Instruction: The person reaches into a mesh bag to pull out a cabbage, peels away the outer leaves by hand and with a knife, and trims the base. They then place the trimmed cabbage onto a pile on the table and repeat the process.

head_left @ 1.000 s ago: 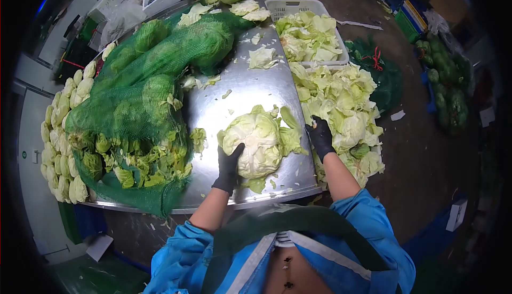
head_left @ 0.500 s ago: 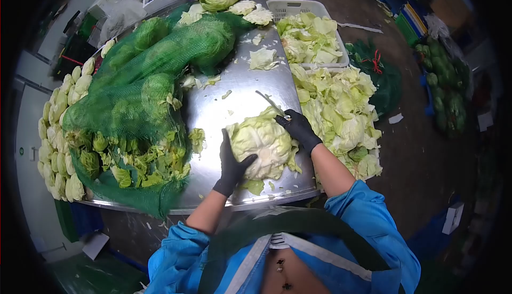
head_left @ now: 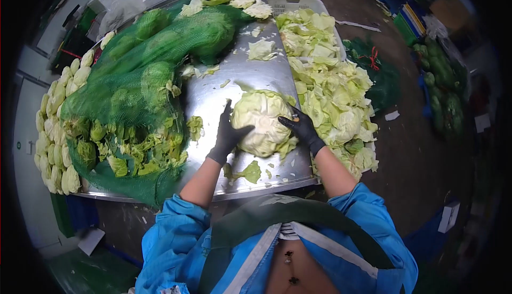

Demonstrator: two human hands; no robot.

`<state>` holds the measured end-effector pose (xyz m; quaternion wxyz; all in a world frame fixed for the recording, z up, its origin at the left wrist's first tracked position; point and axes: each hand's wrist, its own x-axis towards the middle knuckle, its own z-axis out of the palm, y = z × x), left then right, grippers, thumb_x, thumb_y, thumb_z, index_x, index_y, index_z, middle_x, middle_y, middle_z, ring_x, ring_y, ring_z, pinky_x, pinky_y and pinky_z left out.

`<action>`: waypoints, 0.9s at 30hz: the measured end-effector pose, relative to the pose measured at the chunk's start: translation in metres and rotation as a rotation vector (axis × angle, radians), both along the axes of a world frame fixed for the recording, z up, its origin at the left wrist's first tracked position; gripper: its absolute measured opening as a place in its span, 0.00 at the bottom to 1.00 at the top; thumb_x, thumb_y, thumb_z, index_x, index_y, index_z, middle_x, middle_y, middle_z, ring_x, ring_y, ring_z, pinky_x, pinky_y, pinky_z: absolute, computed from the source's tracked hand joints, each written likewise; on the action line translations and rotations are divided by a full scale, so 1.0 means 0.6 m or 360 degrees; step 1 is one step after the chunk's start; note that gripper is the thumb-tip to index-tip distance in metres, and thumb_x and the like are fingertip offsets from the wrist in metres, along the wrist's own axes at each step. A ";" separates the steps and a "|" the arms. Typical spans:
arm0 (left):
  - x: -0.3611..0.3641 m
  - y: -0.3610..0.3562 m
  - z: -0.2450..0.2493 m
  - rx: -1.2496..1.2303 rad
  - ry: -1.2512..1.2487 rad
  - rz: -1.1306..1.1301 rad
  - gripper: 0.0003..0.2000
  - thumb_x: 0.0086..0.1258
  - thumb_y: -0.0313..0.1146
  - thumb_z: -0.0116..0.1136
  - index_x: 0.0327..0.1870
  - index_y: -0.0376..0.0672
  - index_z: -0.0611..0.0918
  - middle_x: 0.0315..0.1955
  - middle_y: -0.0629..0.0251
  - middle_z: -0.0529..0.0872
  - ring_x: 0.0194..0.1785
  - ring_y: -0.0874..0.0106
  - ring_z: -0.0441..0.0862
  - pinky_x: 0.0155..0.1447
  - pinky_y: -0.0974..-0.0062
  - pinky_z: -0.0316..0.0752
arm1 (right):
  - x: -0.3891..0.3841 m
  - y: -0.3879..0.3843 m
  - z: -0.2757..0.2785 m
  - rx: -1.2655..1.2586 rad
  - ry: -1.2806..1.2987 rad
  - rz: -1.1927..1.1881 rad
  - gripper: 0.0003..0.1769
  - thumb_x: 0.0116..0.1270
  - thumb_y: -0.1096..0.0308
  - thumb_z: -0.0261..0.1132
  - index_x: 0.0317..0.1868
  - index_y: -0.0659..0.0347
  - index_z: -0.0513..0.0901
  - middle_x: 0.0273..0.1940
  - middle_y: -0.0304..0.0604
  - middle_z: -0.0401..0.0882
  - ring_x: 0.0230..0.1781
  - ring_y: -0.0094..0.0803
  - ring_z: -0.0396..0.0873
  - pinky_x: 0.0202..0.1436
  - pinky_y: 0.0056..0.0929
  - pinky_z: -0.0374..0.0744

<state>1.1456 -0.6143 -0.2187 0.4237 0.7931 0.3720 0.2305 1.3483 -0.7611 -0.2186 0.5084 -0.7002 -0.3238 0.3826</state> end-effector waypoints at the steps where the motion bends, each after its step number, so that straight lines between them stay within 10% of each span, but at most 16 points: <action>1: 0.009 -0.008 -0.008 0.0005 -0.0012 -0.0013 0.46 0.47 0.35 0.74 0.65 0.31 0.57 0.58 0.50 0.69 0.60 0.62 0.69 0.61 0.68 0.68 | -0.020 -0.011 -0.019 -0.0032 0.0164 -0.0257 0.28 0.57 0.56 0.69 0.55 0.61 0.76 0.41 0.47 0.82 0.43 0.33 0.79 0.49 0.29 0.74; 5: 0.028 -0.021 -0.033 -0.0818 -0.0576 0.0037 0.53 0.43 0.32 0.76 0.68 0.29 0.49 0.59 0.45 0.67 0.60 0.60 0.69 0.61 0.68 0.69 | -0.044 -0.068 -0.065 -0.0236 -0.0068 -0.0318 0.23 0.61 0.58 0.66 0.50 0.66 0.78 0.39 0.47 0.81 0.37 0.30 0.77 0.44 0.28 0.74; 7: 0.040 -0.022 -0.022 -0.0817 -0.0541 -0.0008 0.54 0.42 0.33 0.77 0.67 0.28 0.50 0.60 0.44 0.66 0.61 0.59 0.69 0.61 0.68 0.69 | -0.046 -0.084 -0.061 -0.0174 -0.1059 -0.0398 0.23 0.64 0.54 0.62 0.55 0.58 0.76 0.37 0.49 0.78 0.34 0.42 0.78 0.41 0.36 0.76; 16: 0.064 -0.083 0.063 -0.0036 0.0282 0.0174 0.55 0.37 0.44 0.78 0.67 0.36 0.55 0.52 0.45 0.70 0.56 0.52 0.69 0.60 0.60 0.66 | -0.007 0.005 0.022 -0.0703 -0.1299 -0.0162 0.29 0.67 0.46 0.51 0.59 0.58 0.69 0.37 0.53 0.74 0.36 0.48 0.79 0.37 0.41 0.78; 22: 0.002 -0.094 -0.015 -0.0124 -0.0239 0.0153 0.55 0.41 0.40 0.77 0.69 0.38 0.50 0.61 0.48 0.61 0.66 0.56 0.59 0.67 0.62 0.59 | 0.043 0.052 -0.021 -0.0200 -0.0516 -0.0335 0.28 0.53 0.48 0.68 0.43 0.64 0.79 0.37 0.58 0.79 0.40 0.52 0.78 0.46 0.41 0.75; 27: -0.050 -0.129 -0.054 -0.0075 -0.0401 0.0103 0.57 0.38 0.38 0.79 0.69 0.36 0.50 0.66 0.50 0.56 0.70 0.60 0.53 0.70 0.65 0.56 | 0.093 0.092 -0.047 -0.0651 -0.0844 -0.0095 0.30 0.45 0.52 0.72 0.45 0.64 0.79 0.42 0.53 0.81 0.43 0.46 0.79 0.47 0.38 0.76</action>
